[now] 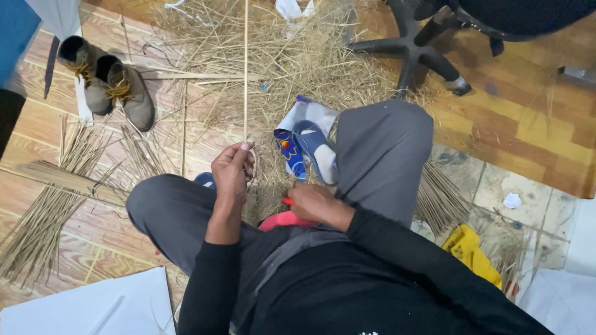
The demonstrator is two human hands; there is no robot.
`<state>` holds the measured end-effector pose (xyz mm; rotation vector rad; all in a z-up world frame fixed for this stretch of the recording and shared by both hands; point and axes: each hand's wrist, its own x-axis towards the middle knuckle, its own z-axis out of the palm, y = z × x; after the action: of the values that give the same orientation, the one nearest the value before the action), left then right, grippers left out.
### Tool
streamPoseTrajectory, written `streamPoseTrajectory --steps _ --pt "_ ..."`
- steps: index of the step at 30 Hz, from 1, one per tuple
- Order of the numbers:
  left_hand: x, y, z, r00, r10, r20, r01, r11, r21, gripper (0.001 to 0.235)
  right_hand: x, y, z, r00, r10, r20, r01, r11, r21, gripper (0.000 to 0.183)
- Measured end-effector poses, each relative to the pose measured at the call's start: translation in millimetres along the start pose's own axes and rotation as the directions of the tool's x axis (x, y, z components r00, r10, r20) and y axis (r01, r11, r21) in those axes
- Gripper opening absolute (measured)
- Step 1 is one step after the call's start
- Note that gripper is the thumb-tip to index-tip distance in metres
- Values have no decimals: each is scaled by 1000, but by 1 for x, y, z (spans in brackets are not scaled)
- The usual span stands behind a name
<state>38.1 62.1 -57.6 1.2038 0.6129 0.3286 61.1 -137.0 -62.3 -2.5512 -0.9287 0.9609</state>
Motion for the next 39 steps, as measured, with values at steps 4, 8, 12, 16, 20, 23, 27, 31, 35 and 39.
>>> streamPoseTrajectory --steps 4,8,12,16,20,23,27,31,35,39 --pt "9 -12 -4 1000 -12 -3 12 1000 10 13 25 18 47 984 98 149 -84 991 -103 38" --pt "16 -6 1 1000 -26 11 25 999 20 13 83 85 100 964 217 151 -206 975 -84 43" --pt "37 13 1 1000 16 14 -17 999 51 13 55 63 64 931 167 323 -133 983 -125 48" --pt "62 28 1 997 77 13 -78 996 52 13 19 26 24 897 160 412 -135 987 -89 56" --pt "82 1 0 998 68 3 -68 996 51 14 38 43 53 908 192 373 -184 981 -56 55" --pt "79 -9 11 998 55 -8 -54 997 49 14 53 61 70 922 208 327 -194 978 -74 47" --pt "68 -5 22 993 112 34 -114 992 62 13 48 78 28 954 278 113 -290 951 111 46" --pt "58 2 21 987 154 36 -156 985 69 13 72 143 -29 839 474 -268 -310 821 480 40" --pt "56 -1 15 981 193 20 -194 978 73 13 76 194 -140 650 543 -532 -316 829 461 43" --pt "38 27 21 993 115 16 -116 986 123 15 76 206 -232 571 -27 -821 -276 935 -222 24"
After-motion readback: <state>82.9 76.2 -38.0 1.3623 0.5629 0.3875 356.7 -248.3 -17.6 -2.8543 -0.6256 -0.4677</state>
